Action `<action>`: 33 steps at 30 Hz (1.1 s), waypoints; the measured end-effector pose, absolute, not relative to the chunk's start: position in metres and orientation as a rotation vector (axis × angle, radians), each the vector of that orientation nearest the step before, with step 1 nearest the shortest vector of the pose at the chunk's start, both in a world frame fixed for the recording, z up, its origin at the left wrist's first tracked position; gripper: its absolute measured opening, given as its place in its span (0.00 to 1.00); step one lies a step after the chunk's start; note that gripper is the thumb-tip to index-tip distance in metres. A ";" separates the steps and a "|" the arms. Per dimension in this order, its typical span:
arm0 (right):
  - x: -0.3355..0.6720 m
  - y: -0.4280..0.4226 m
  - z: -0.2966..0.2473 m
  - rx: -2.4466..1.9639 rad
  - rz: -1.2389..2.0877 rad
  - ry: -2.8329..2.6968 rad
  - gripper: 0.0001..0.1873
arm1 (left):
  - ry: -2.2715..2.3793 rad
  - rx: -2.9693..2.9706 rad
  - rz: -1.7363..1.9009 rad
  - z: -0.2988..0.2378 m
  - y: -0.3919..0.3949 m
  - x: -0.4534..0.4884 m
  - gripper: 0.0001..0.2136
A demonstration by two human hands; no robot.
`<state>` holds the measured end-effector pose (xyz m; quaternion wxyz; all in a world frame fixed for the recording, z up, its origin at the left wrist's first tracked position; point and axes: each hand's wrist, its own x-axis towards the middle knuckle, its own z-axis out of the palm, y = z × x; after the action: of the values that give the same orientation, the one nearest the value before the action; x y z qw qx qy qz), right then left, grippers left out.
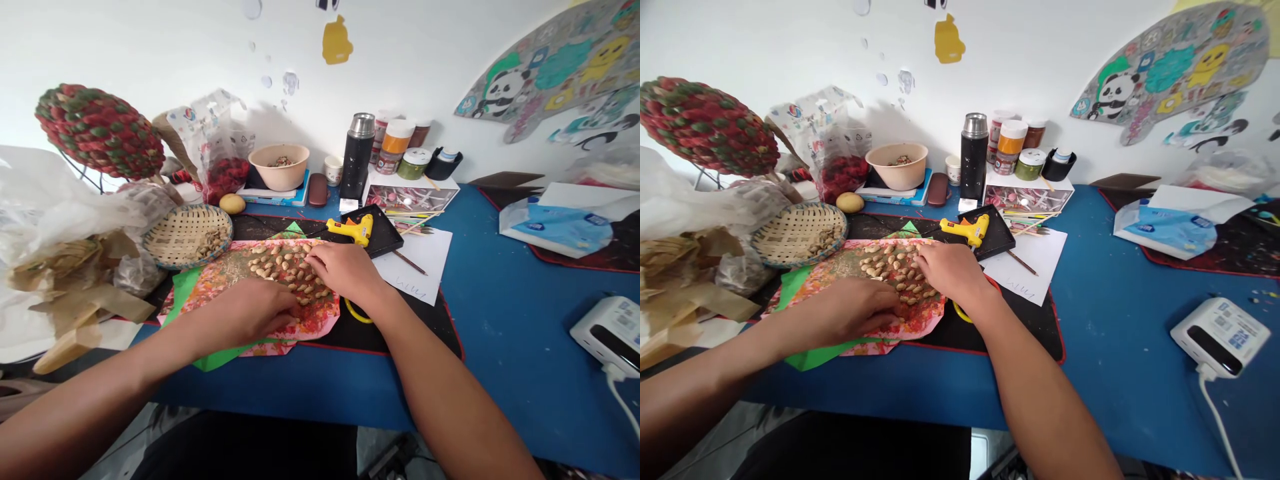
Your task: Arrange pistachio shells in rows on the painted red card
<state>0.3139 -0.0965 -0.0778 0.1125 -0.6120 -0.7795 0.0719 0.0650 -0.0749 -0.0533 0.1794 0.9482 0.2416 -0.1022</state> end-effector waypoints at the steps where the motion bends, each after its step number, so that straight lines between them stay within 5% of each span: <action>1: 0.314 -0.097 -0.078 -1.791 0.210 -2.288 0.16 | 0.708 2.705 -0.278 -0.055 -0.074 0.065 0.08; 33: 0.317 -0.096 -0.085 -1.729 0.165 -2.273 0.15 | 0.775 2.487 0.029 -0.047 -0.044 0.000 0.10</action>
<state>0.3170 -0.0963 -0.0852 0.1398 -0.5986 -0.7867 0.0572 0.0001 -0.0442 -0.0471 0.2653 0.9205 0.2868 0.0107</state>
